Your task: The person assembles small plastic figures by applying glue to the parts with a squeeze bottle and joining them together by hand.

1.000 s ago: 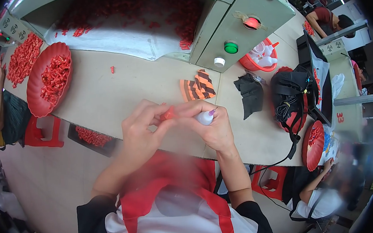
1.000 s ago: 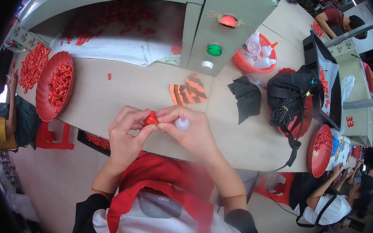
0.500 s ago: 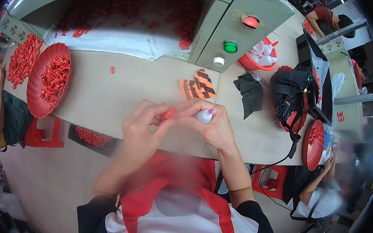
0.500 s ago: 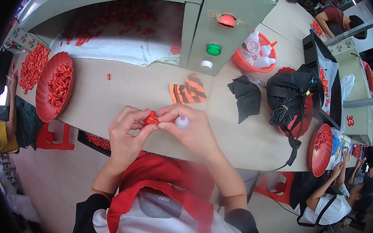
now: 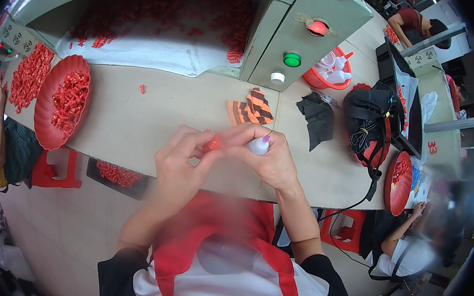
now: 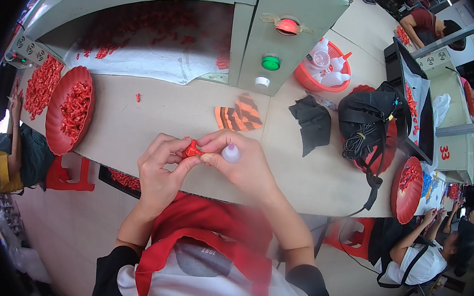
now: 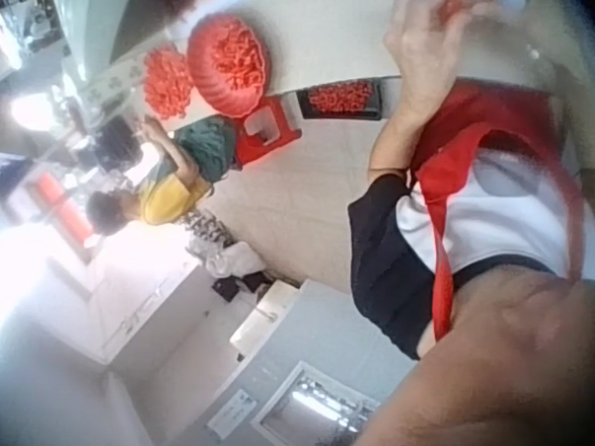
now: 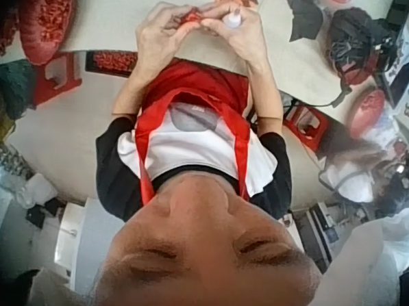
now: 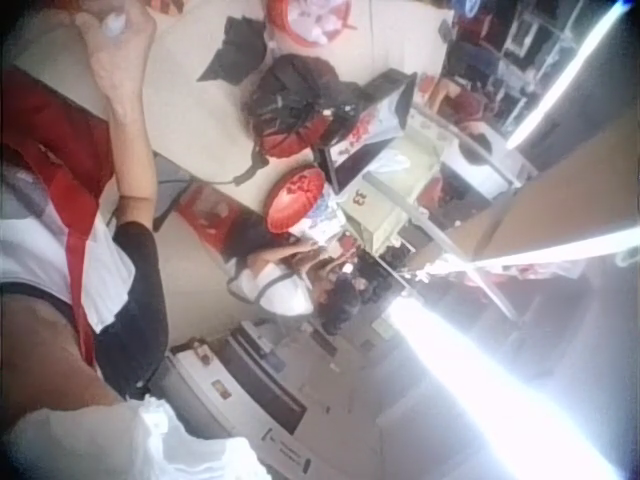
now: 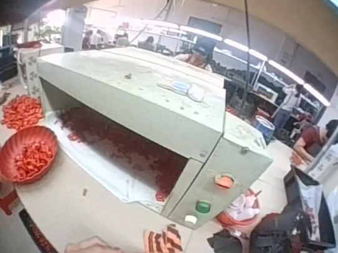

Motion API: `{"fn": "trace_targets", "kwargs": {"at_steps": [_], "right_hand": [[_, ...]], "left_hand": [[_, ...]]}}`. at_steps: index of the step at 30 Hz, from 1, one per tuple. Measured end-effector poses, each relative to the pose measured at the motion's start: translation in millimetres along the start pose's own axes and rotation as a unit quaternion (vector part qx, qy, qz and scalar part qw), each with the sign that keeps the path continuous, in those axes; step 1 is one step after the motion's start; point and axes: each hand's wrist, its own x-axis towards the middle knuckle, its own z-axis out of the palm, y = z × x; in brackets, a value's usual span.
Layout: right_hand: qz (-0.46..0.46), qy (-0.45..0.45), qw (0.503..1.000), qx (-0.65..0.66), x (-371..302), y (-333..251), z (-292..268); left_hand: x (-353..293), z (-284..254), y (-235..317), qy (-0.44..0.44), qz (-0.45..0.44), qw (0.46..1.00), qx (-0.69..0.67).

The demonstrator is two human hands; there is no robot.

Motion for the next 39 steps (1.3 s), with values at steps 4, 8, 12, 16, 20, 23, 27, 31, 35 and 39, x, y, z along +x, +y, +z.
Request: {"fn": "trace_targets", "kwargs": {"at_steps": [4, 8, 12, 16, 20, 23, 27, 31, 35, 39], "right_hand": [[0.0, 0.004, 1.0, -0.001, -0.2, 0.1, 0.3], [0.006, 0.009, 1.0, -0.008, -1.6, 0.4, -0.7], [-0.014, 0.017, 1.0, -0.013, -3.0, -0.2, 1.1], [-0.046, 0.036, 0.997, -0.045, -5.5, -3.6, 5.1], [-0.038, 0.058, 0.997, -0.031, -7.4, -8.0, 7.1], [-0.052, 0.049, 0.996, -0.062, -6.1, -3.2, 2.9], [-0.051, 0.052, 0.995, -0.062, -5.9, -3.7, 3.7], [-0.03, 0.053, 0.997, -0.049, -5.3, -3.6, 3.8], [-0.018, 0.055, 0.998, -0.038, -4.9, -1.1, 4.4], [-0.041, 0.057, 0.996, -0.06, -6.2, -2.4, 5.3]], "left_hand": [[0.3, 1.1, -1.0, 0.001, 0.004, 1.0, -0.004], [0.7, 2.3, -0.3, -0.001, 0.003, 1.0, -0.009], [0.1, 3.1, -0.6, 0.001, -0.002, 1.0, -0.018], [0.9, 4.4, -0.4, 0.01, -0.004, 1.0, -0.029], [0.9, 2.8, 0.6, 0.01, -0.014, 0.999, -0.05], [1.6, 3.7, -0.5, 0.003, -0.011, 0.999, -0.051], [0.4, 4.0, -0.7, 0.009, -0.004, 0.999, -0.049], [0.1, 4.6, -1.5, 0.01, 0.003, 0.999, -0.039], [-0.5, 5.7, -4.1, 0.008, 0.009, 1.0, -0.027], [1.5, 5.2, -7.5, -0.025, -0.074, 0.987, -0.141]]}}
